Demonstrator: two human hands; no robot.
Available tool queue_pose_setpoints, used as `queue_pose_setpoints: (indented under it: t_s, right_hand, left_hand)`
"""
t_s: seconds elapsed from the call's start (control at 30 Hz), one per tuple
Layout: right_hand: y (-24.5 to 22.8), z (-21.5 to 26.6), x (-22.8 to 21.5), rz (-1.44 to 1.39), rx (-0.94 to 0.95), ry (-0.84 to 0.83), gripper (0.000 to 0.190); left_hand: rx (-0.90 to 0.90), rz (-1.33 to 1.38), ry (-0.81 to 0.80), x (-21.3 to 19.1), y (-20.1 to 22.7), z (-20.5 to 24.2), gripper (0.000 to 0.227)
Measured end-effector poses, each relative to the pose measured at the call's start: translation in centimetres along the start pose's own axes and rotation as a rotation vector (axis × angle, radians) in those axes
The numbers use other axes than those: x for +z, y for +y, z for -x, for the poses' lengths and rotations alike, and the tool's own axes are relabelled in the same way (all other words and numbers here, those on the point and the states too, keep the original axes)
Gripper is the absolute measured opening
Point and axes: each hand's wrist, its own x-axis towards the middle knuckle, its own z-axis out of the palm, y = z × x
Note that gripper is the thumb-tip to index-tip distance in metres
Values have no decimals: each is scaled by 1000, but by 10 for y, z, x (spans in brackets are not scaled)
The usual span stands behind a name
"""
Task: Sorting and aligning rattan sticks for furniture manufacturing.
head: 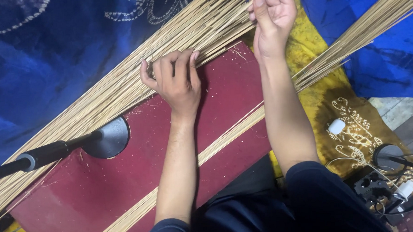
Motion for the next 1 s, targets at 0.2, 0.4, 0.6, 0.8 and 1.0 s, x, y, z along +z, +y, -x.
queue_pose_setpoints:
  t_s: [0.2, 0.4, 0.6, 0.8, 1.0]
  right_hand:
    - [-22, -8, 21, -32, -91, 82, 16]
    - [-14, -18, -5, -197, -47, 269, 13]
    - [54, -40, -91, -472, 119, 603, 23]
    - [69, -54, -143, -626, 125, 616, 32]
    - [75, -73, -165, -683, 99, 664, 42]
  left_hand:
    - [49, 1, 10, 0, 2, -2, 11]
    - [86, -22, 34, -6, 1, -6, 9]
    - [141, -18, -12, -25, 3, -17, 11]
    - [198, 71, -144, -45, 1, -35, 13]
    - [170, 85, -286, -70, -5, -39, 34]
